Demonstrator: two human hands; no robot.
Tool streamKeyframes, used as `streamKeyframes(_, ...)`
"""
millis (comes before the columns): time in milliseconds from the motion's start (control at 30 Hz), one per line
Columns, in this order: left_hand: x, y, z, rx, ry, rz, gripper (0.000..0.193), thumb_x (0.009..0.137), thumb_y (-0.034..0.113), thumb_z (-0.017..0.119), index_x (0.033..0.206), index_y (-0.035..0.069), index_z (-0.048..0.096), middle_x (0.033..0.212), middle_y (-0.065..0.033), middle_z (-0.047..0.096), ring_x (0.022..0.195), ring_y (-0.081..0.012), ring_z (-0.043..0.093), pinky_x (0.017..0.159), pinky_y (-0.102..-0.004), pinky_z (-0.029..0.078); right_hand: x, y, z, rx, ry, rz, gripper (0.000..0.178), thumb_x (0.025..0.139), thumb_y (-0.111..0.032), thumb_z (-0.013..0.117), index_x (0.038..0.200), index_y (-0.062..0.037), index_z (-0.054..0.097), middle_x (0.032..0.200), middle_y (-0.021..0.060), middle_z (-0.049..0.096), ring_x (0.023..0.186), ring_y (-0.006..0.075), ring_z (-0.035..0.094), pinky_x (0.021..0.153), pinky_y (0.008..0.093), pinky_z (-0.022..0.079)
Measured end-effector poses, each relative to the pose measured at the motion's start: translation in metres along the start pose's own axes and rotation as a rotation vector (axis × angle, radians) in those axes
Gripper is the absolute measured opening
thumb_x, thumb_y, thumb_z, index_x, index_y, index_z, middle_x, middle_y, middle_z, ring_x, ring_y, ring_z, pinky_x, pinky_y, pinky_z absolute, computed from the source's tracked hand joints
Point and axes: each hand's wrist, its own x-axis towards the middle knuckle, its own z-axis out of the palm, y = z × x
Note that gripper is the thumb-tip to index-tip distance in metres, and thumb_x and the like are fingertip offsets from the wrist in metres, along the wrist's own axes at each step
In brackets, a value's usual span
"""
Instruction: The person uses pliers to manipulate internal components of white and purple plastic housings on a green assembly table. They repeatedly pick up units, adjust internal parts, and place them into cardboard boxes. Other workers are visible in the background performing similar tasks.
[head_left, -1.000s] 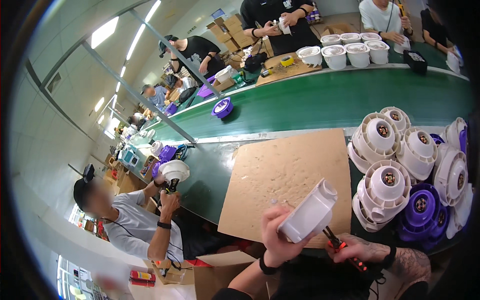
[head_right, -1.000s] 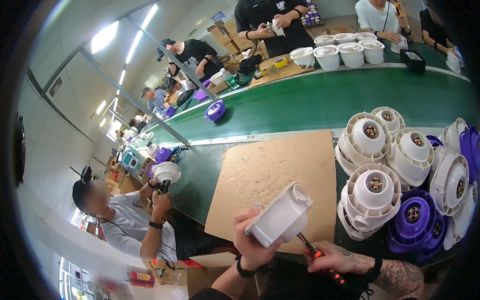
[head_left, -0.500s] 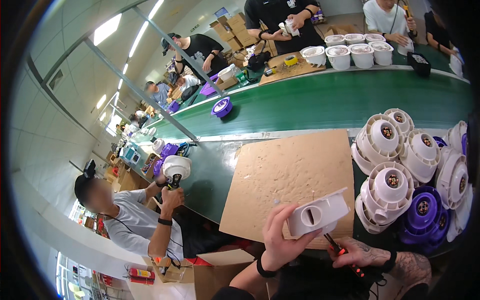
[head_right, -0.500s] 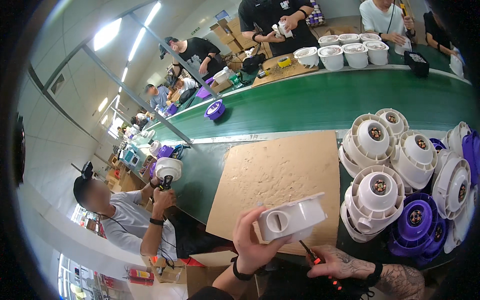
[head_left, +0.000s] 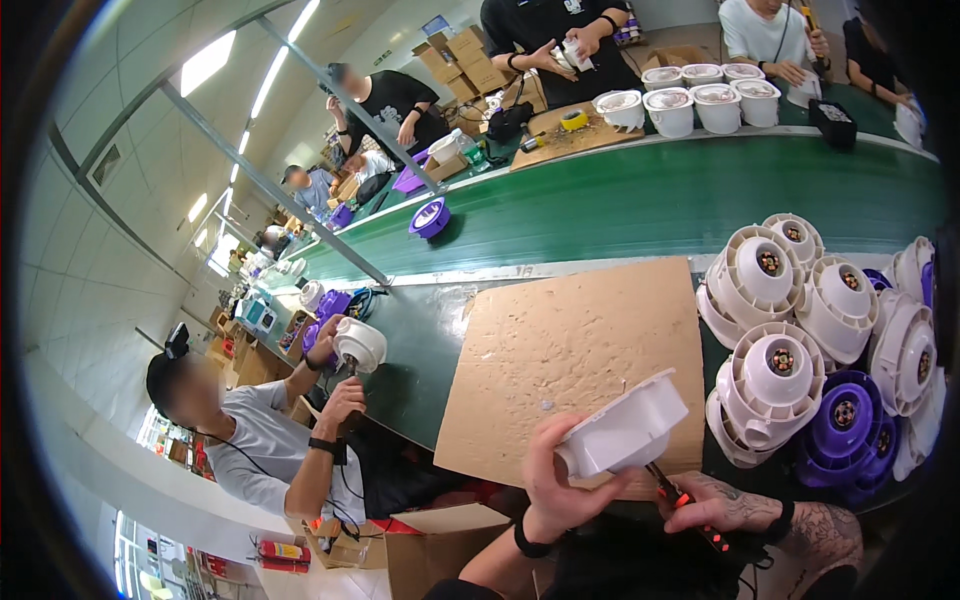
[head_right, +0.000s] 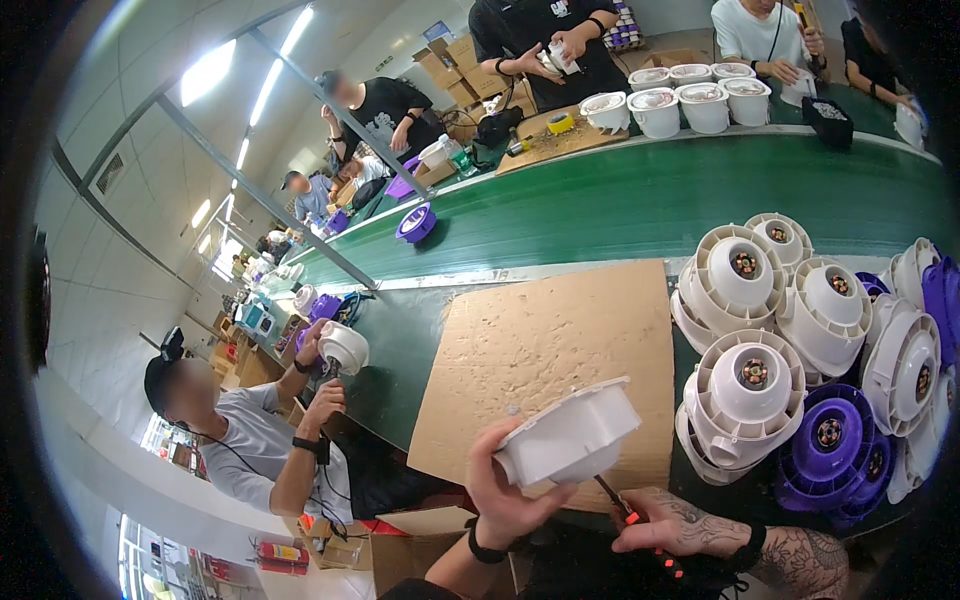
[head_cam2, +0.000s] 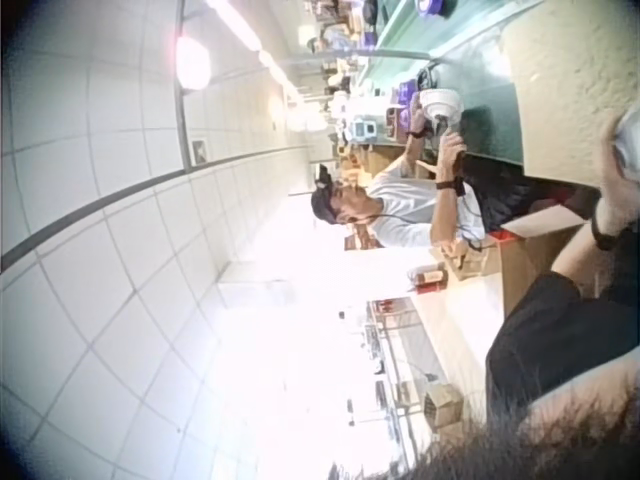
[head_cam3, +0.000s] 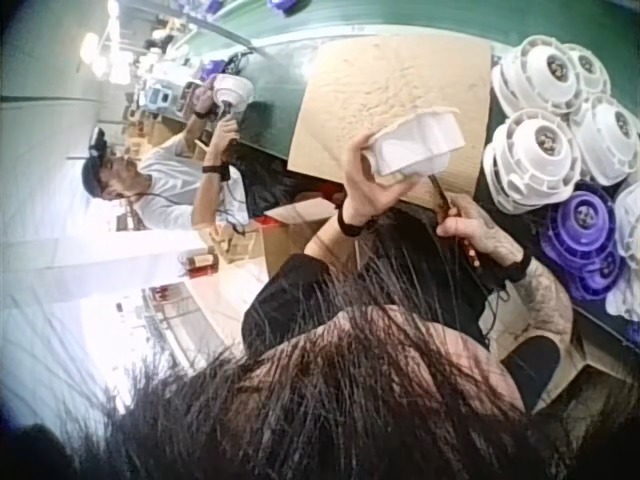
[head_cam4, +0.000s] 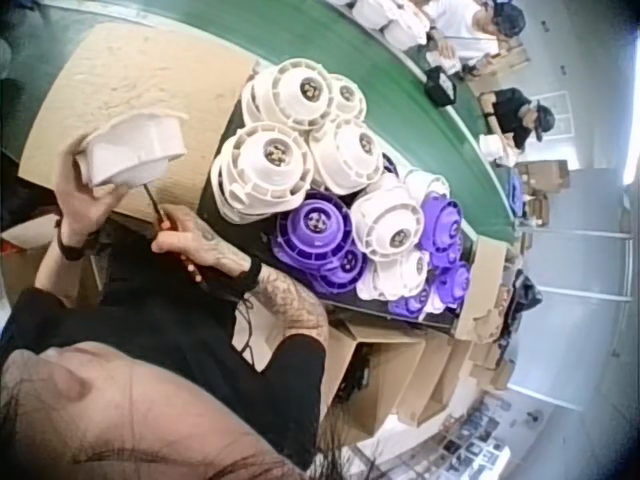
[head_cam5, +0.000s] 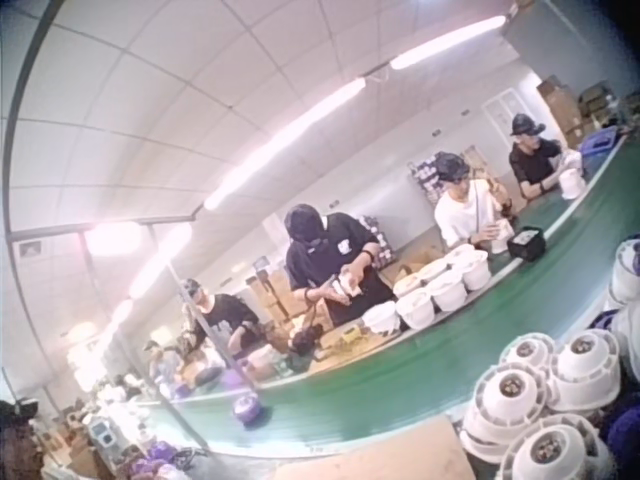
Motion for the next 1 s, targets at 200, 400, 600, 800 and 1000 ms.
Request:
streamKeyframes(200, -0.024, -0.014, 0.035, -0.074, 0.269, 0.167, 0.072, 0.077, 0.020, 0.093, 0.125, 0.005, 0.042, 0.123, -0.0198, 0.054, 0.111, -0.0280, 0.057, 0.098, -0.0437, 0.047, -0.002, 0.001, -0.013, 0.476, -0.195, 0.045, 0.033, 0.079, -0.027, 0.072, 0.098, -0.0048, 0.056, 0.086, 0.0031, 0.054, 0.084, 0.0161, 0.054, 0.080, 0.0320, 0.044)
streamKeyframes(400, -0.041, -0.031, 0.040, -0.294, 0.246, -0.062, 0.079, 0.075, 0.014, 0.089, 0.131, 0.007, 0.034, 0.133, -0.0188, 0.043, 0.127, -0.0275, 0.045, 0.107, -0.0435, 0.039, -0.002, 0.001, -0.003, 0.617, -0.146, 0.126, 0.035, 0.080, -0.031, 0.072, 0.101, -0.0067, 0.056, 0.084, 0.0024, 0.052, 0.081, 0.0166, 0.053, 0.077, 0.0326, 0.045)
streamKeyframes(600, -0.002, -0.017, 0.009, -0.130, 0.053, -0.040, 0.092, 0.067, 0.011, 0.098, 0.139, -0.001, 0.042, 0.132, -0.0198, 0.055, 0.116, -0.0290, 0.062, 0.100, -0.0432, 0.052, -0.001, -0.007, -0.004, -0.053, 0.030, 0.022, 0.041, 0.085, -0.034, 0.079, 0.097, -0.0027, 0.056, 0.080, 0.0036, 0.057, 0.066, 0.0101, 0.056, 0.056, 0.0305, 0.045)
streamKeyframes(800, -0.039, -0.042, 0.047, -0.368, 0.345, -0.134, 0.064, 0.087, 0.023, 0.083, 0.130, 0.001, 0.041, 0.125, -0.0146, 0.050, 0.119, -0.0224, 0.051, 0.105, -0.0398, 0.042, 0.000, 0.005, -0.004, 0.976, -0.454, 0.033, 0.031, 0.081, -0.032, 0.068, 0.087, -0.0113, 0.046, 0.074, -0.0032, 0.042, 0.064, 0.0099, 0.038, 0.066, 0.0275, 0.034)
streamKeyframes(1000, -0.021, -0.033, 0.031, -0.380, 0.162, -0.248, 0.074, 0.085, 0.023, 0.082, 0.139, 0.000, 0.037, 0.128, -0.0124, 0.050, 0.124, -0.0229, 0.049, 0.110, -0.0405, 0.037, 0.008, 0.009, -0.005, 0.689, -0.228, 0.092, 0.035, 0.090, -0.031, 0.065, 0.067, -0.0116, 0.047, 0.062, -0.0029, 0.042, 0.055, 0.0102, 0.038, 0.055, 0.0287, 0.032)
